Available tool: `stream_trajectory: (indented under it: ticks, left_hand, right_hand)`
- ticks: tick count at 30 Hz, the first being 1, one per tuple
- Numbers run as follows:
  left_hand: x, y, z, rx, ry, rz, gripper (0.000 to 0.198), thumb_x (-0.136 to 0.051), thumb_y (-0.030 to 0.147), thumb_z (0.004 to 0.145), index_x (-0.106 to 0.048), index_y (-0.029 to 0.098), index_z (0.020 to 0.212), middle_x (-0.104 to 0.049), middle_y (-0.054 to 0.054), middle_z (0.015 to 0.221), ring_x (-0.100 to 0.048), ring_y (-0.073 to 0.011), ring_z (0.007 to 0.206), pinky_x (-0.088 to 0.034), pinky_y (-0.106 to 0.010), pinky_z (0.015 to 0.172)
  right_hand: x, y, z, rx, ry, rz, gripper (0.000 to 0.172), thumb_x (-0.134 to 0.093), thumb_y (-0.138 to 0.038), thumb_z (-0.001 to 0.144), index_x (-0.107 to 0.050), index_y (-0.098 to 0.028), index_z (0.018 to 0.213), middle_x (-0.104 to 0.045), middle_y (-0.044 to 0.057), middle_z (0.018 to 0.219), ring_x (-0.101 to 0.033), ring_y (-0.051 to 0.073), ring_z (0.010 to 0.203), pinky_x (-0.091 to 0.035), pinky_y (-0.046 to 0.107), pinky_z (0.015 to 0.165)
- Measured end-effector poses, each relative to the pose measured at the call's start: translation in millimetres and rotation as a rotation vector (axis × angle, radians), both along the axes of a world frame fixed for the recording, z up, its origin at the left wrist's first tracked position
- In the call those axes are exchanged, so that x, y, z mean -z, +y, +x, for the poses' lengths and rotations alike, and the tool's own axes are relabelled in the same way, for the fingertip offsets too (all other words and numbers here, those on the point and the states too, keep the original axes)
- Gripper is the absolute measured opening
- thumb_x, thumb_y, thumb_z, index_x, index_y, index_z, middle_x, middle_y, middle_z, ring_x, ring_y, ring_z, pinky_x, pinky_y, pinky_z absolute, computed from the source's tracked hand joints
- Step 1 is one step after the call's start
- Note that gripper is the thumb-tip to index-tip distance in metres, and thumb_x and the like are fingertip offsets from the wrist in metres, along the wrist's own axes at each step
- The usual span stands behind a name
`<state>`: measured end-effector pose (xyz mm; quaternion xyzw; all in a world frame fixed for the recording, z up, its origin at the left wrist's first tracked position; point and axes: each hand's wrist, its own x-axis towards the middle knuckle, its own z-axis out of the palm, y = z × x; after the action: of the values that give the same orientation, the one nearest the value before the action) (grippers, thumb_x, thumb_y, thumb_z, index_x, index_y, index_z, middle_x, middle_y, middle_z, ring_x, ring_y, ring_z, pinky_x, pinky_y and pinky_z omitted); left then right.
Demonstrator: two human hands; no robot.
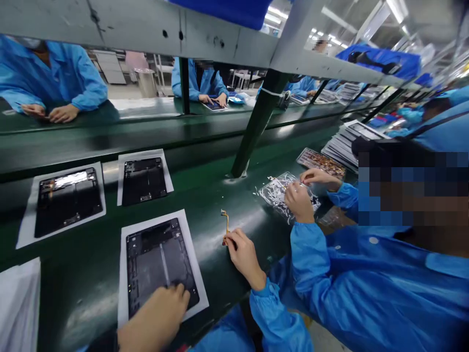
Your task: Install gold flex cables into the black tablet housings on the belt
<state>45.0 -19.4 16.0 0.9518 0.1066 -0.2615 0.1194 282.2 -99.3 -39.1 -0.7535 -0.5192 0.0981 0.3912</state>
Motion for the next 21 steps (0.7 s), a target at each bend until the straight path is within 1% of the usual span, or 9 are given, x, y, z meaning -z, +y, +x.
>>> stream_trajectory:
  ticks: [2, 3, 5, 7, 9, 11, 15, 18, 21]
  left_hand:
    - [-21.8, 40, 5, -0.113, -0.025, 0.037, 0.028, -0.05, 0.012, 0.087, -0.065, 0.013, 0.11, -0.067, -0.014, 0.104, -0.069, -0.0274, 0.087, -0.055, -0.04, 0.078]
    - [-31.2, 61, 7, -0.174, -0.099, 0.064, 0.023, -0.049, 0.017, 0.09, -0.065, 0.014, 0.106, -0.066, -0.013, 0.103, -0.068, -0.0265, 0.088, -0.054, -0.04, 0.08]
    - [-42.1, 101, 5, -0.307, -0.214, 0.16, 0.019, -0.048, 0.021, 0.093, -0.064, 0.014, 0.101, -0.065, -0.013, 0.103, -0.065, -0.0274, 0.093, -0.052, -0.04, 0.083]
    - [-39.6, 132, -2, -0.456, -0.303, 0.283, 0.02, -0.047, 0.022, 0.093, -0.063, 0.013, 0.1, -0.064, -0.013, 0.102, -0.061, -0.0289, 0.097, -0.049, -0.041, 0.086]
    - [-25.3, 150, -13, -0.606, -0.43, 0.328, 0.021, -0.047, 0.022, 0.092, -0.062, 0.013, 0.103, -0.063, -0.012, 0.104, -0.058, -0.0284, 0.101, -0.047, -0.041, 0.09]
    - [-4.6, 155, -24, -0.702, -0.577, 0.29, 0.021, -0.048, 0.024, 0.091, -0.062, 0.014, 0.103, -0.062, -0.011, 0.106, -0.057, -0.0267, 0.102, -0.046, -0.04, 0.093]
    - [31.7, 148, -36, -0.742, -0.799, 0.235, 0.023, -0.05, 0.027, 0.09, -0.062, 0.015, 0.105, -0.06, -0.01, 0.113, -0.054, -0.026, 0.107, -0.045, -0.042, 0.098]
    - [43.9, 143, -39, -0.765, -0.884, 0.232, 0.025, -0.051, 0.028, 0.09, -0.063, 0.016, 0.109, -0.059, -0.011, 0.117, -0.053, -0.0264, 0.11, -0.044, -0.044, 0.1]
    - [50.1, 142, -42, -0.774, -0.937, 0.212, 0.023, -0.051, 0.028, 0.091, -0.064, 0.016, 0.106, -0.06, -0.011, 0.117, -0.053, -0.0266, 0.112, -0.044, -0.045, 0.1]
  right_hand:
    - [0.5, -3, 2, -0.015, 0.061, 0.026, 0.017, -0.05, -0.015, 0.092, -0.066, -0.021, 0.09, -0.062, 0.004, 0.089, -0.06, 0.017, 0.082, -0.045, 0.027, 0.074]
    - [0.5, -4, 3, -0.019, 0.099, 0.043, 0.015, -0.052, -0.016, 0.092, -0.066, -0.021, 0.089, -0.062, 0.004, 0.087, -0.06, 0.018, 0.081, -0.045, 0.027, 0.073]
    - [0.6, -5, 6, -0.022, 0.175, 0.068, 0.014, -0.052, -0.017, 0.092, -0.065, -0.021, 0.088, -0.063, 0.003, 0.085, -0.06, 0.018, 0.077, -0.045, 0.028, 0.071]
    - [1.0, -6, 9, -0.025, 0.239, 0.082, 0.015, -0.051, -0.02, 0.094, -0.066, -0.021, 0.09, -0.064, 0.003, 0.084, -0.06, 0.018, 0.075, -0.045, 0.028, 0.069]
    - [1.2, -6, 11, -0.043, 0.272, 0.083, 0.017, -0.049, -0.023, 0.095, -0.066, -0.02, 0.093, -0.065, 0.004, 0.087, -0.061, 0.019, 0.078, -0.046, 0.029, 0.07]
    - [0.9, -7, 10, -0.067, 0.272, 0.07, 0.018, -0.049, -0.024, 0.096, -0.066, -0.02, 0.093, -0.066, 0.005, 0.088, -0.061, 0.019, 0.078, -0.045, 0.029, 0.069]
    - [-3.8, -8, 10, -0.058, 0.204, 0.045, 0.016, -0.049, -0.026, 0.096, -0.065, -0.02, 0.094, -0.064, 0.005, 0.09, -0.059, 0.018, 0.075, -0.044, 0.029, 0.065]
    - [-12.2, -5, 17, -0.022, 0.11, 0.039, 0.014, -0.052, -0.028, 0.095, -0.063, -0.021, 0.093, -0.063, 0.005, 0.09, -0.058, 0.017, 0.074, -0.044, 0.028, 0.065]
    - [-20.0, -2, 24, -0.097, -0.017, -0.04, 0.012, -0.057, -0.032, 0.093, -0.063, -0.022, 0.095, -0.062, 0.005, 0.091, -0.06, 0.018, 0.077, -0.046, 0.029, 0.068]
